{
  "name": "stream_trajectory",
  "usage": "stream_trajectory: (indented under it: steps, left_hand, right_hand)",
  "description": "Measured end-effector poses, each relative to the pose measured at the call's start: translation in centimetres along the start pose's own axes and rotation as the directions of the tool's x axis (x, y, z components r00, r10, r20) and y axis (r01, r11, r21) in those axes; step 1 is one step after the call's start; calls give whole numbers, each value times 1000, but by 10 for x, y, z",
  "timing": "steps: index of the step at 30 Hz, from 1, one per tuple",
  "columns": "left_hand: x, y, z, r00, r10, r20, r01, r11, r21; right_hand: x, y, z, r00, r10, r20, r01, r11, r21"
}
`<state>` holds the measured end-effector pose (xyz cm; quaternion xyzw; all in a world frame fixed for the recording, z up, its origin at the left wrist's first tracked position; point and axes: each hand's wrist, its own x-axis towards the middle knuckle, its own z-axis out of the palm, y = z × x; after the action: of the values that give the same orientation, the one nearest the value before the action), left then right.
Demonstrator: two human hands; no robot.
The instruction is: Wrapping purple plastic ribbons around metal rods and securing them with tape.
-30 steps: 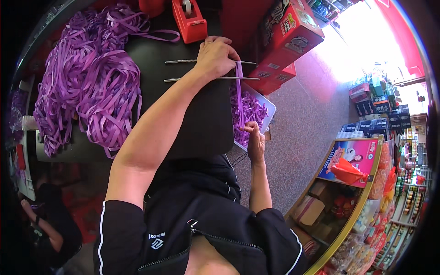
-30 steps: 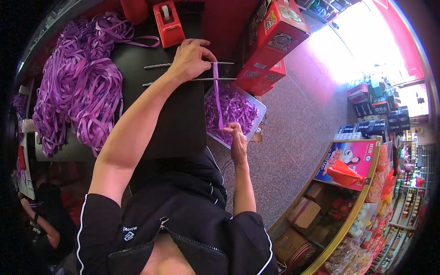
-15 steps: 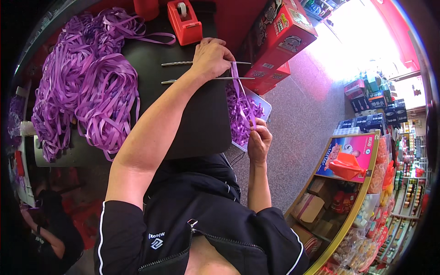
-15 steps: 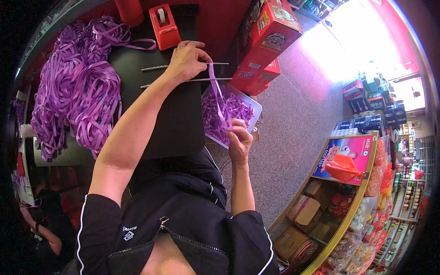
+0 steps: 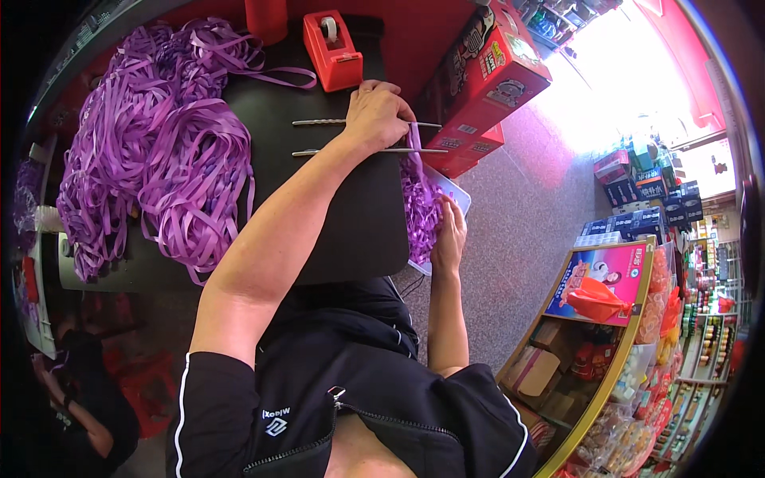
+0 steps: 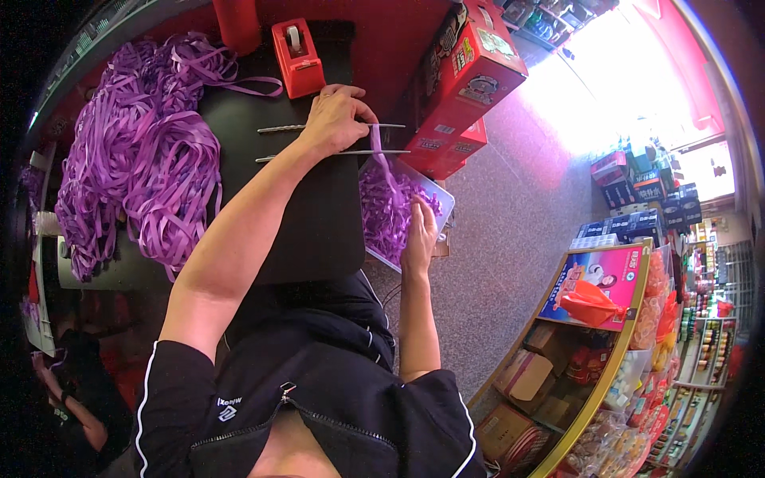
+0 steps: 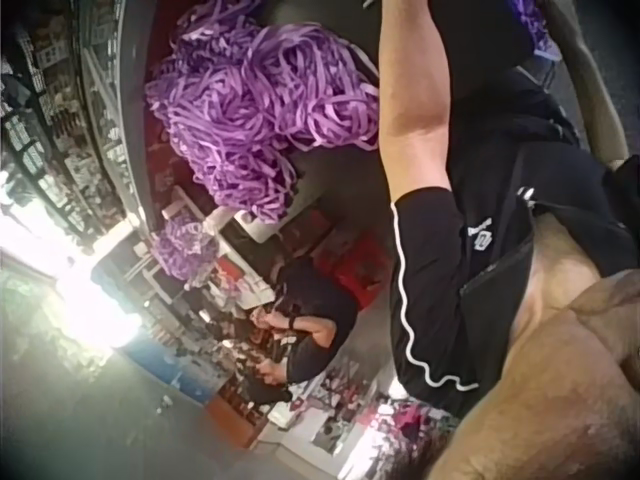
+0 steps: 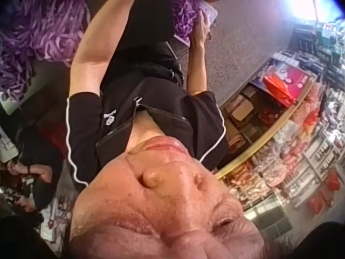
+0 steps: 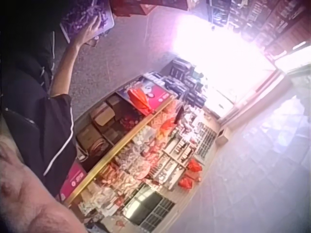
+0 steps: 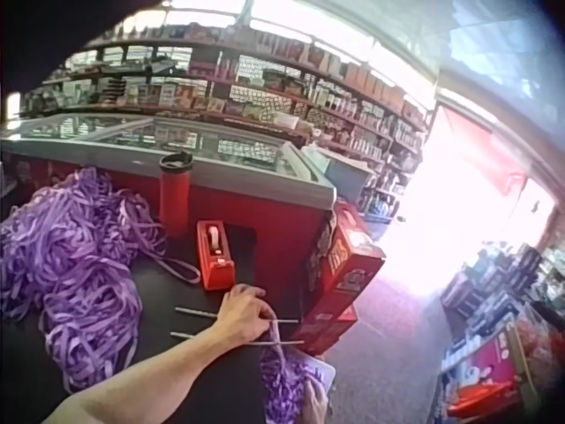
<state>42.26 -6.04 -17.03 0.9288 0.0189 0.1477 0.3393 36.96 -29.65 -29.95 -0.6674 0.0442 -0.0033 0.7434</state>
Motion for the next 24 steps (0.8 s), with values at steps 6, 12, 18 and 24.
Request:
stream_trajectory:
  steps: [6,12,18,24]
  left_hand:
    - [0,1,-1,1000,-6,-7,6,1000,0]
    - [-1,2,-1,1000,-10,-11,10,1000,-6]
    - [-1,1,-2,1000,-18,-22,18,1000,-10]
    - [-1,3,-3,1000,-14,-11,14,1000,0]
  right_hand:
    - [46,-34,37,944,-295,148,317,936,-154]
    - [86,-51,70,850,-179,495,272,954,-123]
    - [92,-49,79,794,-47,606,76,997,-22]
    - [90,-39,75,772,-54,634,132,988,-77]
